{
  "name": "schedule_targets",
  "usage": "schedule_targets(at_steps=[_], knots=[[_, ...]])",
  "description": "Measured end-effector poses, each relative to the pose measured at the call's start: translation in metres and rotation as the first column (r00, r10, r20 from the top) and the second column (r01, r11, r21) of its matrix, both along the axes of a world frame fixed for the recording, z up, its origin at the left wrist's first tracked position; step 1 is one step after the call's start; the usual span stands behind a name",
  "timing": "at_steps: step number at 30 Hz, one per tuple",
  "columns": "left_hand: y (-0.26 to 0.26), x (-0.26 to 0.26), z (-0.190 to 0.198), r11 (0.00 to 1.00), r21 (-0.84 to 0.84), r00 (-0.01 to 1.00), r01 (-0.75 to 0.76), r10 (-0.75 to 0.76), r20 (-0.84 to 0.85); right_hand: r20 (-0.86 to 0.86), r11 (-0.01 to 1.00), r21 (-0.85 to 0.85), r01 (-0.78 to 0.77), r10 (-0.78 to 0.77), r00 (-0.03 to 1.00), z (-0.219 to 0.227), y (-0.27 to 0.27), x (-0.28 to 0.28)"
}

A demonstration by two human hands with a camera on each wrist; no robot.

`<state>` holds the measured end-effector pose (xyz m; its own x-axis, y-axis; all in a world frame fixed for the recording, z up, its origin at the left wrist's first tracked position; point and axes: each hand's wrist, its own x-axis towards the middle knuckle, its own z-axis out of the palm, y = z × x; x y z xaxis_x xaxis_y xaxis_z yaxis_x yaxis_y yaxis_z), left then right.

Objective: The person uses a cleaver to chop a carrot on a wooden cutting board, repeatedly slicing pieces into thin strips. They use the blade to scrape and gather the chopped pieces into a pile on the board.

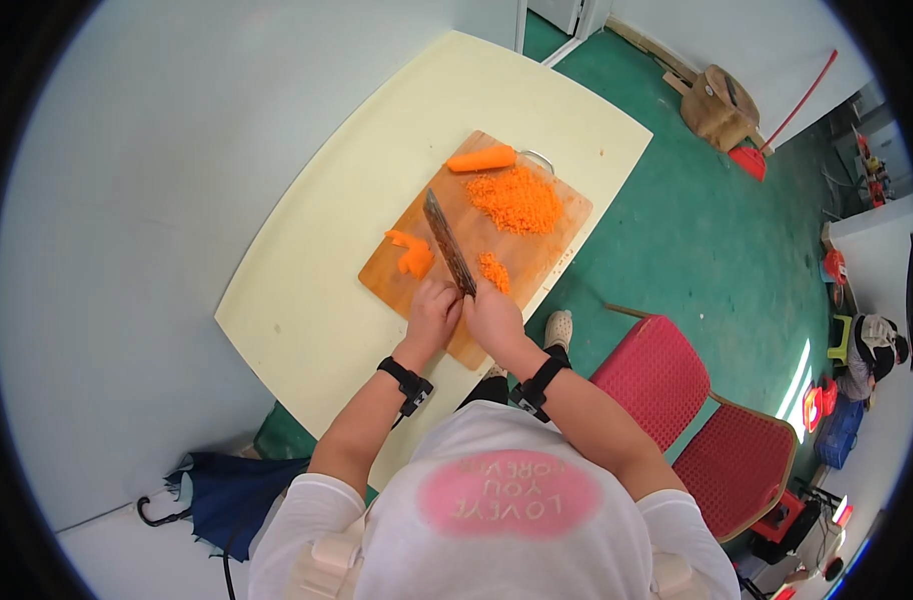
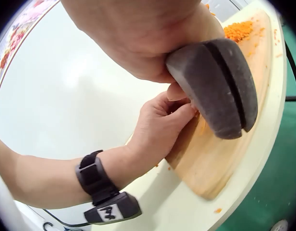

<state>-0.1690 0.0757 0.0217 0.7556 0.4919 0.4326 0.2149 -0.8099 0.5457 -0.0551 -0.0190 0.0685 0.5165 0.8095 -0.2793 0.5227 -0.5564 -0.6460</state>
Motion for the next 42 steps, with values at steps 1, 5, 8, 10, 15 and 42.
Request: schedule_targets(at_steps=[1,5,8,10,15,42], knots=[[0.001,-0.002,0.0,0.998,-0.06,1.0,0.015,-0.014,0.017,-0.015,0.999,0.034,0.015,-0.015,1.0,-0.002,-0.001,0.002],[-0.002,-0.014,0.006,0.979,-0.16,0.989,-0.123,0.134,0.062,-0.055,0.996,0.066,0.053,-0.049,0.997,0.017,-0.016,0.003],[-0.005,-0.014,0.005,0.984,-0.133,0.992,-0.117,0.109,-0.06,-0.058,0.995,0.097,0.038,-0.032,0.998,0.017,-0.018,-0.001],[-0.004,-0.009,0.003,0.988,-0.11,0.993,-0.11,0.104,-0.063,-0.047,0.997,0.076,0.026,-0.022,0.999,0.015,-0.015,-0.005],[-0.005,-0.006,0.004,0.992,-0.058,0.986,-0.114,0.106,-0.132,-0.068,0.998,-0.046,0.041,-0.044,0.997,0.009,-0.006,-0.011],[0.002,-0.015,0.01,0.989,-0.057,0.971,-0.139,0.124,-0.203,-0.086,0.991,0.089,0.105,-0.097,0.992,-0.001,-0.016,0.005]])
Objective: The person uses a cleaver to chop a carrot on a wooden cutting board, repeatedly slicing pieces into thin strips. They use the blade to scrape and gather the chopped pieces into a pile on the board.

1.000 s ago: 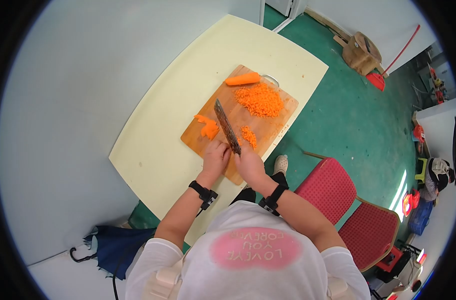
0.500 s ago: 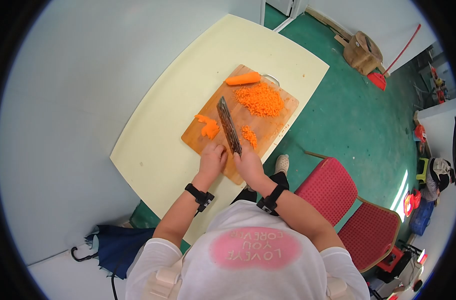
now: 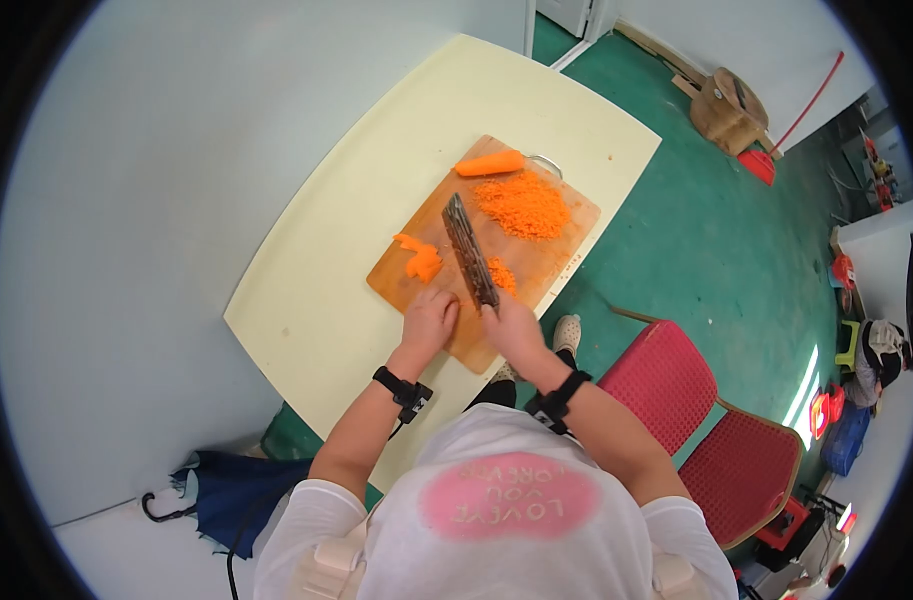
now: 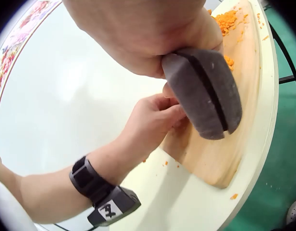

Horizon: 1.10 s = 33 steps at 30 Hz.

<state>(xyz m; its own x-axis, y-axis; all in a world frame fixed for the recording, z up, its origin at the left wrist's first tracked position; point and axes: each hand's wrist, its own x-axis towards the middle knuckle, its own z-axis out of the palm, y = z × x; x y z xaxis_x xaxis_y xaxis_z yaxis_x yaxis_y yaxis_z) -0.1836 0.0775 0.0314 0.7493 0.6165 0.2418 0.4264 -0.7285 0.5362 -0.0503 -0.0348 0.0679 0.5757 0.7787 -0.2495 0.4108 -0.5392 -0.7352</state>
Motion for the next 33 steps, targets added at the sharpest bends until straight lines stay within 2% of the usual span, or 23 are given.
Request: schedule_targets(at_steps=[2,3,4,6,7,9,12,15,20,22,24,27,30,33], knots=[[-0.002,-0.01,0.011,0.996,-0.081,0.994,-0.048,0.055,0.097,0.098,0.99,0.016,-0.141,0.139,0.985,0.014,-0.014,0.022],[-0.004,-0.017,0.011,0.995,-0.088,0.993,-0.055,0.064,0.095,0.122,0.977,-0.011,-0.215,0.214,0.969,0.02,-0.019,0.032],[-0.006,-0.025,0.011,0.984,-0.134,0.989,-0.116,0.128,0.08,0.124,0.976,-0.015,-0.218,0.218,0.968,0.031,-0.024,0.037],[-0.007,-0.035,0.011,0.969,-0.178,0.98,-0.173,0.187,0.068,0.129,0.92,-0.106,-0.377,0.389,0.912,0.047,-0.031,0.044],[-0.008,-0.041,0.01,0.959,-0.204,0.975,-0.197,0.214,0.065,0.128,0.919,-0.107,-0.379,0.391,0.911,0.047,-0.034,0.045],[-0.015,-0.054,0.01,0.946,-0.231,0.967,-0.229,0.247,0.054,0.156,0.86,-0.098,-0.501,0.511,0.846,0.046,-0.041,0.042],[-0.023,-0.067,0.007,0.906,-0.295,0.939,-0.305,0.338,0.066,0.15,0.8,-0.102,-0.591,0.599,0.786,0.042,-0.043,0.038],[-0.031,-0.081,0.003,0.903,-0.274,0.933,-0.332,0.357,0.048,0.213,0.758,-0.131,-0.639,0.651,0.729,0.026,-0.041,0.035],[-0.047,-0.083,0.011,0.871,-0.306,0.911,-0.383,0.41,0.028,0.305,0.749,-0.099,-0.655,0.649,0.697,0.022,-0.035,0.055],[-0.053,-0.08,0.019,0.855,-0.312,0.897,-0.414,0.442,0.018,0.342,0.741,-0.072,-0.667,0.647,0.682,0.023,-0.032,0.078],[-0.06,-0.076,0.024,0.833,-0.318,0.879,-0.453,0.478,0.0,0.408,0.738,-0.155,-0.657,0.654,0.638,0.019,-0.028,0.107],[-0.067,-0.066,0.026,0.815,-0.295,0.85,-0.498,0.526,0.02,0.476,0.711,-0.167,-0.683,0.665,0.576,0.018,-0.015,0.155],[-0.077,-0.053,0.029,0.802,-0.268,0.832,-0.534,0.555,0.001,0.495,0.691,-0.187,-0.698,0.68,0.541,0.027,0.005,0.191],[-0.083,-0.033,0.03,0.779,-0.287,0.804,-0.557,0.592,0.047,0.466,0.67,-0.146,-0.728,0.695,0.547,0.029,0.021,0.215]])
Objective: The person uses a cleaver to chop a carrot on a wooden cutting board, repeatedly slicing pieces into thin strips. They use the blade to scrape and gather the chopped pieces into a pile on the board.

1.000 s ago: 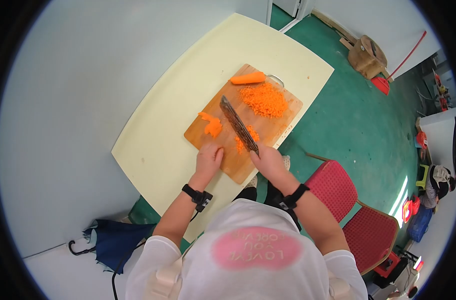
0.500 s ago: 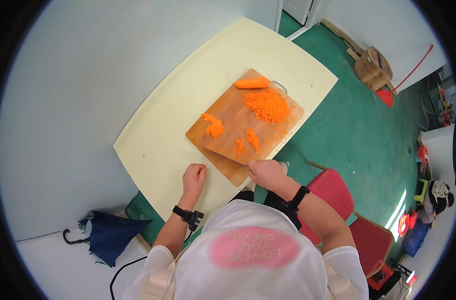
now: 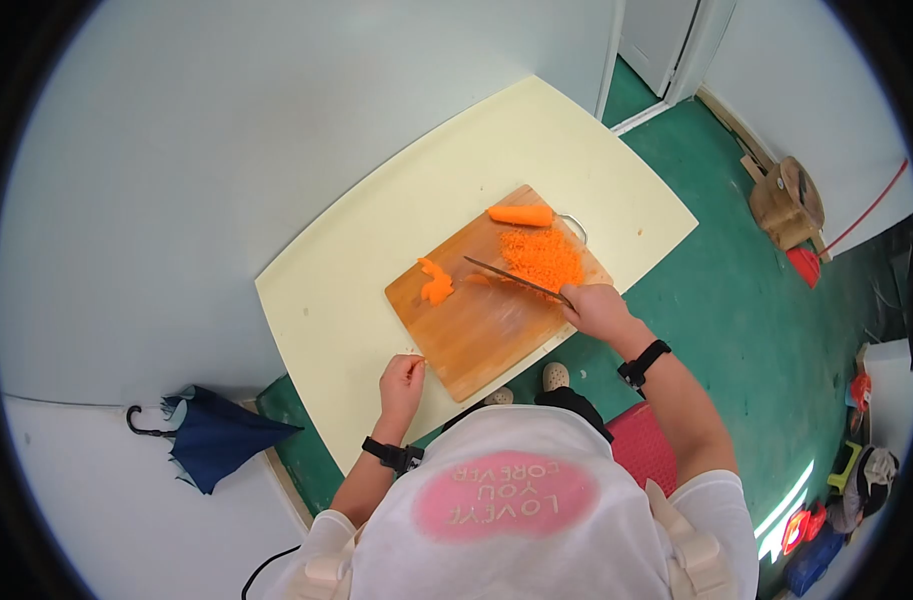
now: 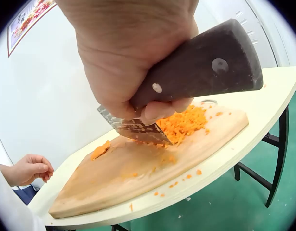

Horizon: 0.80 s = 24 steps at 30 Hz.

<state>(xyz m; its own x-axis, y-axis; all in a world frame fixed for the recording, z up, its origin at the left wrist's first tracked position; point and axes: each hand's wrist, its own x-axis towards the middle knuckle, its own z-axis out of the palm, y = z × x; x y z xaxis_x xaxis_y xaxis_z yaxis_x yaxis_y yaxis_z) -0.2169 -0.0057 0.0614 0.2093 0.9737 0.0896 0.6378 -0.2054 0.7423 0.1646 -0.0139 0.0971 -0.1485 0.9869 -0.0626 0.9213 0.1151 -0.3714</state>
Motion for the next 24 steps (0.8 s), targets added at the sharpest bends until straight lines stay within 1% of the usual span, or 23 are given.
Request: schedule_targets(at_steps=[2,4,5,6,7,8,10,11,12,13,15,16,17,18,19,20,21,22,24], knots=[[-0.004,0.012,0.0,1.0,0.009,1.0,-0.015,0.014,0.026,-0.032,1.0,-0.013,-0.017,0.017,0.999,0.003,0.005,0.007],[-0.005,0.024,0.002,0.999,0.013,0.999,-0.03,0.03,0.021,-0.164,0.993,-0.036,0.11,-0.115,0.98,0.005,0.009,0.004],[-0.004,0.029,0.004,0.999,0.014,0.999,-0.031,0.031,0.014,-0.17,0.995,-0.031,0.095,-0.099,0.98,0.005,0.013,0.002],[-0.001,0.035,0.006,0.999,0.018,0.999,-0.044,0.044,0.007,-0.236,0.984,-0.079,0.158,-0.173,0.956,0.005,0.015,0.0],[0.007,0.042,0.006,0.998,0.064,0.997,0.01,-0.005,-0.079,-0.297,0.966,-0.136,0.218,-0.249,0.922,0.004,0.016,-0.003],[0.014,0.049,0.008,0.992,0.101,0.985,0.069,-0.052,-0.167,-0.306,0.969,-0.138,0.206,-0.239,0.922,0.001,0.017,-0.006],[0.033,0.075,0.018,0.976,0.154,0.964,0.152,-0.112,-0.239,-0.496,0.948,-0.189,0.256,-0.317,0.808,-0.009,0.02,-0.012],[0.045,0.087,0.017,0.963,0.176,0.953,0.205,-0.156,-0.26,-0.501,0.95,-0.187,0.249,-0.31,0.808,-0.015,0.021,-0.016],[0.057,0.098,0.013,0.946,0.196,0.939,0.259,-0.199,-0.279,-0.521,0.94,-0.237,0.245,-0.336,0.785,-0.022,0.023,-0.02],[0.068,0.112,0.009,0.947,0.199,0.941,0.253,-0.193,-0.279,-0.536,0.928,-0.285,0.24,-0.362,0.762,-0.023,0.023,-0.023],[0.089,0.136,0.0,0.923,0.219,0.925,0.317,-0.25,-0.285,-0.52,0.933,-0.268,0.24,-0.35,0.779,-0.022,0.025,-0.029],[0.096,0.144,-0.007,0.925,0.222,0.928,0.307,-0.239,-0.286,-0.502,0.934,-0.259,0.244,-0.346,0.792,-0.021,0.024,-0.033],[0.103,0.15,-0.013,0.936,0.167,0.9,0.311,-0.233,-0.368,-0.503,0.938,-0.257,0.234,-0.336,0.796,-0.025,0.023,-0.035],[0.106,0.156,-0.013,0.945,0.111,0.865,0.308,-0.23,-0.446,-0.476,0.952,-0.193,0.237,-0.302,0.826,-0.029,0.023,-0.037],[0.107,0.16,-0.012,0.949,0.113,0.868,0.295,-0.217,-0.446,-0.447,0.963,-0.128,0.236,-0.268,0.853,-0.032,0.022,-0.039],[0.109,0.163,-0.011,0.959,0.052,0.83,0.279,-0.213,-0.516,-0.448,0.967,-0.125,0.224,-0.256,0.856,-0.034,0.02,-0.04],[0.11,0.164,-0.007,0.967,-0.007,0.784,0.257,-0.213,-0.583,-0.421,0.958,-0.155,0.242,-0.286,0.861,-0.033,0.02,-0.042],[0.111,0.163,-0.007,0.969,-0.006,0.784,0.247,-0.203,-0.586,-0.394,0.947,-0.188,0.262,-0.317,0.863,-0.032,0.02,-0.043],[0.111,0.162,-0.009,0.968,-0.037,0.759,0.249,-0.219,-0.613,-0.376,0.949,-0.193,0.249,-0.306,0.874,-0.034,0.022,-0.042]])
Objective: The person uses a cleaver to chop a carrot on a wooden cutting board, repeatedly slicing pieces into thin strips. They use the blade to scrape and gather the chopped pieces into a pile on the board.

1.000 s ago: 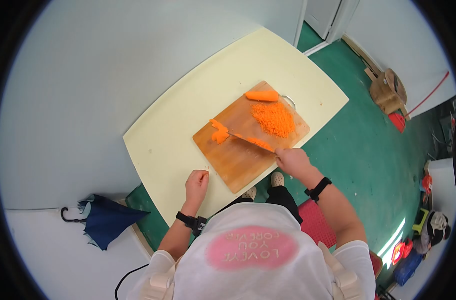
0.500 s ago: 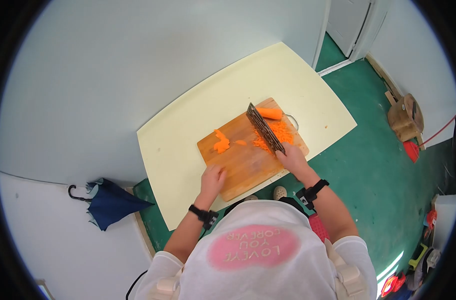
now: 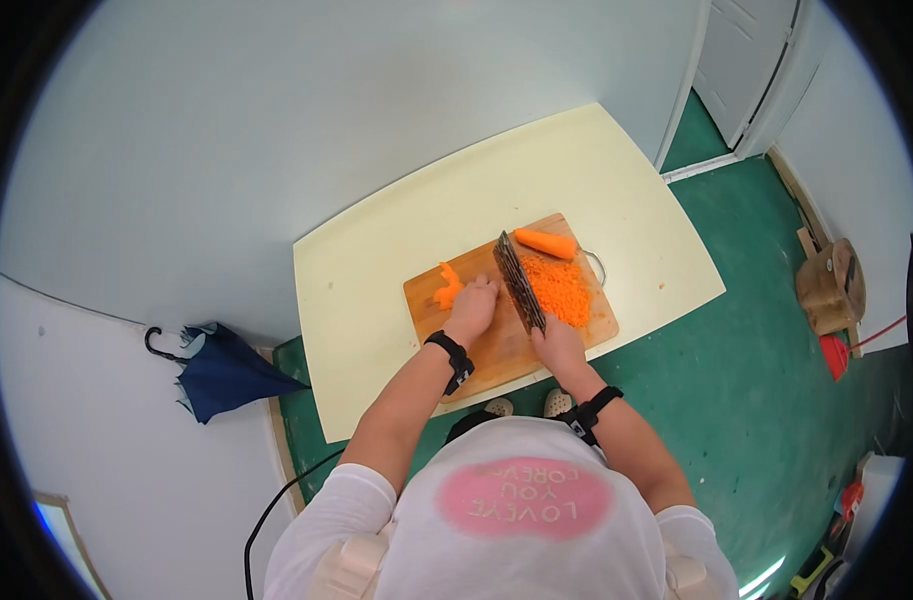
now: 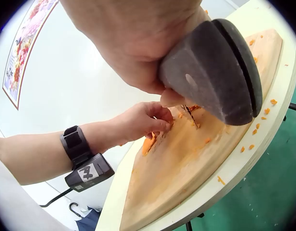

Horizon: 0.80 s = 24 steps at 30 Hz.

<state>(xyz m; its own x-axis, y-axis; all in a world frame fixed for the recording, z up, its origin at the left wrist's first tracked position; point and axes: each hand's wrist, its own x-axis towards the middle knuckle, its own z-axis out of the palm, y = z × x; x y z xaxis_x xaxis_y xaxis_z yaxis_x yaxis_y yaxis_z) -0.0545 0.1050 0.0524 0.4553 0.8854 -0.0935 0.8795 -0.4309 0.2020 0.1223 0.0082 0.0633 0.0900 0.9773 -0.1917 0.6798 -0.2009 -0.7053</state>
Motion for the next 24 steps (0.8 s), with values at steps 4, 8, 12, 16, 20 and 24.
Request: schedule_targets(at_steps=[4,8,12,16,20,24], knots=[[-0.002,-0.002,-0.011,1.0,0.002,0.999,-0.017,0.017,0.039,-0.004,1.0,0.009,-0.027,0.027,1.0,-0.001,0.001,0.006],[-0.025,-0.01,-0.002,0.999,0.026,0.995,-0.04,0.038,0.091,0.001,0.998,-0.013,-0.061,0.061,0.998,0.002,0.004,0.01],[-0.052,-0.049,0.002,0.999,-0.026,0.988,-0.029,0.033,0.151,0.017,0.994,-0.074,-0.086,0.087,0.996,0.006,0.006,0.01],[-0.05,-0.077,0.018,0.985,-0.058,0.978,-0.164,0.17,0.125,0.015,0.994,-0.092,-0.066,0.067,0.998,0.007,0.006,0.01],[-0.021,-0.084,0.015,0.986,-0.018,0.983,-0.167,0.168,0.076,0.061,0.995,-0.082,-0.064,0.069,0.996,0.005,0.005,0.008],[-0.005,-0.083,0.003,0.992,0.021,0.989,-0.127,0.125,0.075,0.12,0.997,-0.044,-0.059,0.064,0.991,0.006,0.004,0.006]])
